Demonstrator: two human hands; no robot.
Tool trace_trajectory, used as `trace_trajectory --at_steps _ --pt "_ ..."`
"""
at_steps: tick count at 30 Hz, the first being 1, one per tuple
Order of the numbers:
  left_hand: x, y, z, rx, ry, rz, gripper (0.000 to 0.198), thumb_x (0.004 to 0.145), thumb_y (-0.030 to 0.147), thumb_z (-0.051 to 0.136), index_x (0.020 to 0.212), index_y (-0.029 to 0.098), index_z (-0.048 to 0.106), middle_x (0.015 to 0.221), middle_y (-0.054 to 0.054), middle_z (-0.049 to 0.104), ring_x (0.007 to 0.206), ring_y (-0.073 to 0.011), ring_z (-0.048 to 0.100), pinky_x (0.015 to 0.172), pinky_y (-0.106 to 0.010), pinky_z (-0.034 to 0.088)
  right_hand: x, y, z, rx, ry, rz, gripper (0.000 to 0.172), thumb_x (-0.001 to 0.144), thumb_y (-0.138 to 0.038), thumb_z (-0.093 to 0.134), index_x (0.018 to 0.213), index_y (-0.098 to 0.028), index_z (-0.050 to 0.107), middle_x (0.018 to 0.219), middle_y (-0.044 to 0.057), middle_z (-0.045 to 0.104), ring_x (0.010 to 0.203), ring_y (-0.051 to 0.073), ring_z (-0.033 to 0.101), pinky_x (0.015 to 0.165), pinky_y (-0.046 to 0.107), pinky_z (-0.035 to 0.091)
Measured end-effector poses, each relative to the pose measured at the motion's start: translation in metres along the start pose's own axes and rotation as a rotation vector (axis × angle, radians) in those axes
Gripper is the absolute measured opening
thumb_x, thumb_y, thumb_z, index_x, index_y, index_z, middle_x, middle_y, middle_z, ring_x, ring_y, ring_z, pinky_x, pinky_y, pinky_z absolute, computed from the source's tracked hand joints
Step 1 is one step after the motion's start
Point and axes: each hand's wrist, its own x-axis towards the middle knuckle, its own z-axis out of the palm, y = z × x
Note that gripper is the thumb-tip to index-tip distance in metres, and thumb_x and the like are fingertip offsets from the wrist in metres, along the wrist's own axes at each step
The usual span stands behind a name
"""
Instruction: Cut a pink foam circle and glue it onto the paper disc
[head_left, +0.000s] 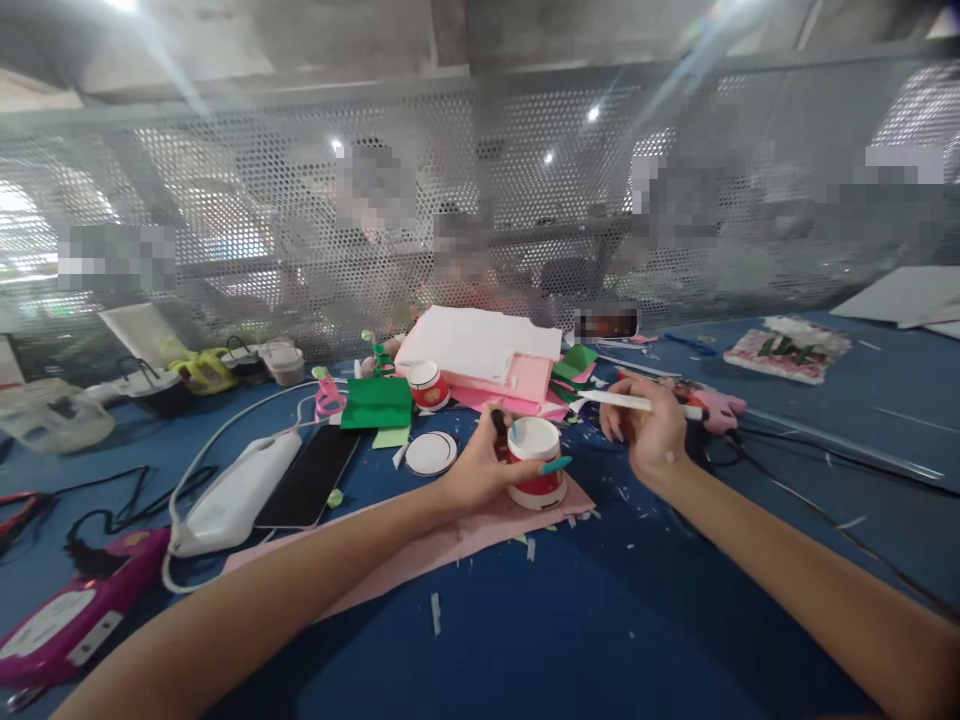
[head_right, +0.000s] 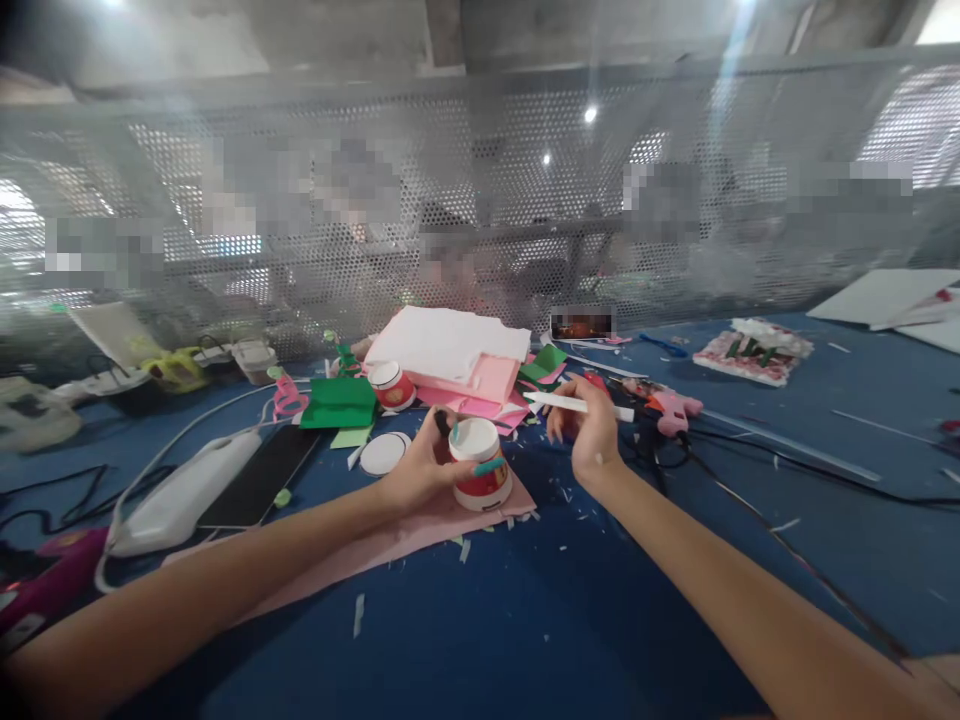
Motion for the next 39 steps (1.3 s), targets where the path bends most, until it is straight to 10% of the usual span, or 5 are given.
trace_trajectory --at_steps 8,19,25,32,39 --pt "-0.002 0.006 0.002 -0.063 0.01 0.031 0.051 0.065 0.033 0.077 0.096 0.025 0.038 0.109 -0.007 0.051 0.104 -0.0263 0.055 0.088 -0.045 0.046 -0.004 0.006 -0.004 0.008 -0.001 -0.143 0.031 0.075 -0.044 0.05 0.055 -0.02 0.052 0.037 -0.003 0.042 0.029 0.011 0.039 0.028 0.022 0.026" --pt "-0.004 0.0 0.002 -0.126 0.076 -0.004 0.058 0.056 0.021 0.082 0.087 0.024 0.033 0.094 0.0 0.046 0.093 -0.0207 0.055 0.085 -0.043 0.044 -0.016 0.015 -0.01 0.008 -0.197 0.04 0.024 0.076 -0.04 0.048 0.06 -0.022 0.051 0.04 -0.003 0.043 0.028 0.013 0.041 0.023 0.023 0.025" --pt "-0.003 0.002 0.001 -0.16 0.13 0.001 0.058 0.056 0.022 0.082 0.086 0.024 0.033 0.091 0.0 0.05 0.09 -0.0206 0.057 0.082 -0.04 0.046 -0.017 -0.004 -0.013 0.012 -0.649 0.281 0.046 0.081 -0.055 0.031 0.058 -0.02 0.051 0.05 0.008 0.058 0.042 0.021 0.055 0.037 0.031 0.039" --pt "0.006 -0.001 -0.004 -0.22 0.537 0.028 0.048 0.063 0.036 0.077 0.086 0.024 0.037 0.086 -0.001 0.053 0.091 -0.0221 0.059 0.078 -0.036 0.049 -0.025 -0.013 -0.012 -0.18 -0.931 0.239 0.048 0.08 -0.063 0.036 0.062 -0.021 0.049 0.079 0.011 0.067 0.076 0.024 0.061 0.071 0.038 0.046" --pt "0.006 -0.005 -0.006 -0.232 0.514 0.028 0.044 0.066 0.033 0.075 0.088 0.023 0.039 0.089 -0.003 0.056 0.095 -0.0226 0.059 0.078 -0.035 0.049 -0.022 -0.007 -0.021 -0.309 -0.917 0.203 0.063 0.083 -0.067 0.025 0.051 -0.02 0.052 0.04 0.003 0.051 0.034 0.013 0.043 0.038 0.027 0.032"
